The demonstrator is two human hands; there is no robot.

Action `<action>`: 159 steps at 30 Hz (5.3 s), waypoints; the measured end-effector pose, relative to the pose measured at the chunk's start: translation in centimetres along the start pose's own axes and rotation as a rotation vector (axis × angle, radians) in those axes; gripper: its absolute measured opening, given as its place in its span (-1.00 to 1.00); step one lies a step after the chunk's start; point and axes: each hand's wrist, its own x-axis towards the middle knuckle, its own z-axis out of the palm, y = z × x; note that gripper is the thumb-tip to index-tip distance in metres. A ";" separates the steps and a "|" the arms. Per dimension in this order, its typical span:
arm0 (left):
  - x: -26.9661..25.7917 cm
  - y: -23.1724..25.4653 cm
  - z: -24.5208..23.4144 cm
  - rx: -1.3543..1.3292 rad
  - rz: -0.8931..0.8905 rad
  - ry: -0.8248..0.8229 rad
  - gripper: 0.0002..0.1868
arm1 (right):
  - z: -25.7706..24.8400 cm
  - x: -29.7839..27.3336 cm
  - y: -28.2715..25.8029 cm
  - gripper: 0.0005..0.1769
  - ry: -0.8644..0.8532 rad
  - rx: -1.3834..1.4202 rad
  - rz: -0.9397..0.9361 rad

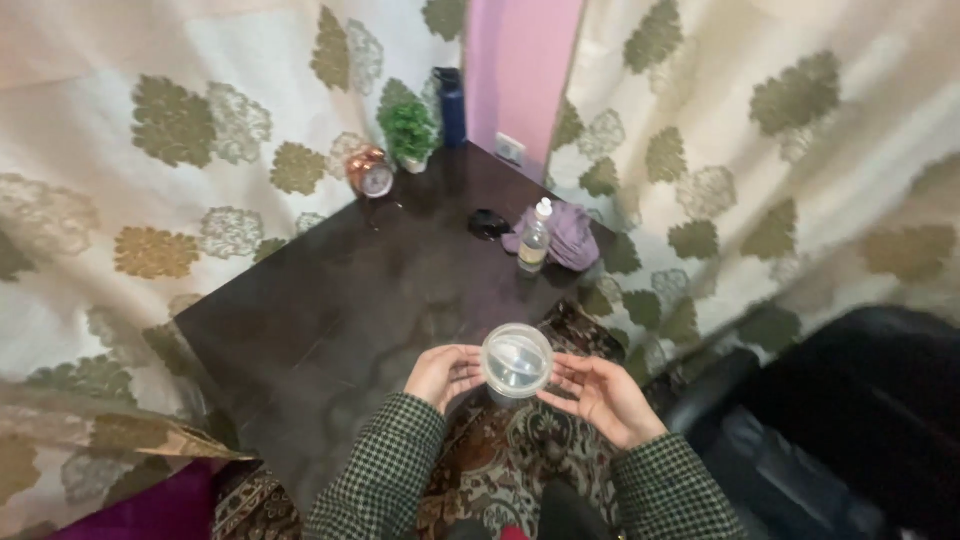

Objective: The person is organizing a workspace by moving items including a laptop, several books, an alarm clock, a small plant, and a computer mouse between a desk and a nearby bed.

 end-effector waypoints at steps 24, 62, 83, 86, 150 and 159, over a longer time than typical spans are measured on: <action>-11.7 -17.5 2.3 0.494 -0.317 -0.613 -0.76 | -5.1 -26.0 22.3 -0.77 0.616 0.301 -0.289; -46.1 -56.5 30.8 1.766 -0.192 -1.458 -0.26 | -33.2 -62.2 42.6 -0.67 1.297 0.584 -0.431; -50.0 -81.5 45.7 1.948 0.216 -2.100 -0.53 | -59.6 -65.2 45.8 -0.54 1.798 0.156 -0.234; -48.6 -86.7 45.0 1.898 0.271 -2.155 -0.49 | -63.6 -64.4 47.7 -0.58 1.816 0.112 -0.140; -50.2 -60.1 44.3 1.042 0.232 -1.479 -0.49 | -50.5 -72.2 37.7 -0.56 1.508 0.377 -0.652; -48.9 -51.4 35.1 1.011 0.246 -1.299 -0.37 | -47.5 -67.6 39.9 -0.62 1.300 0.187 -0.627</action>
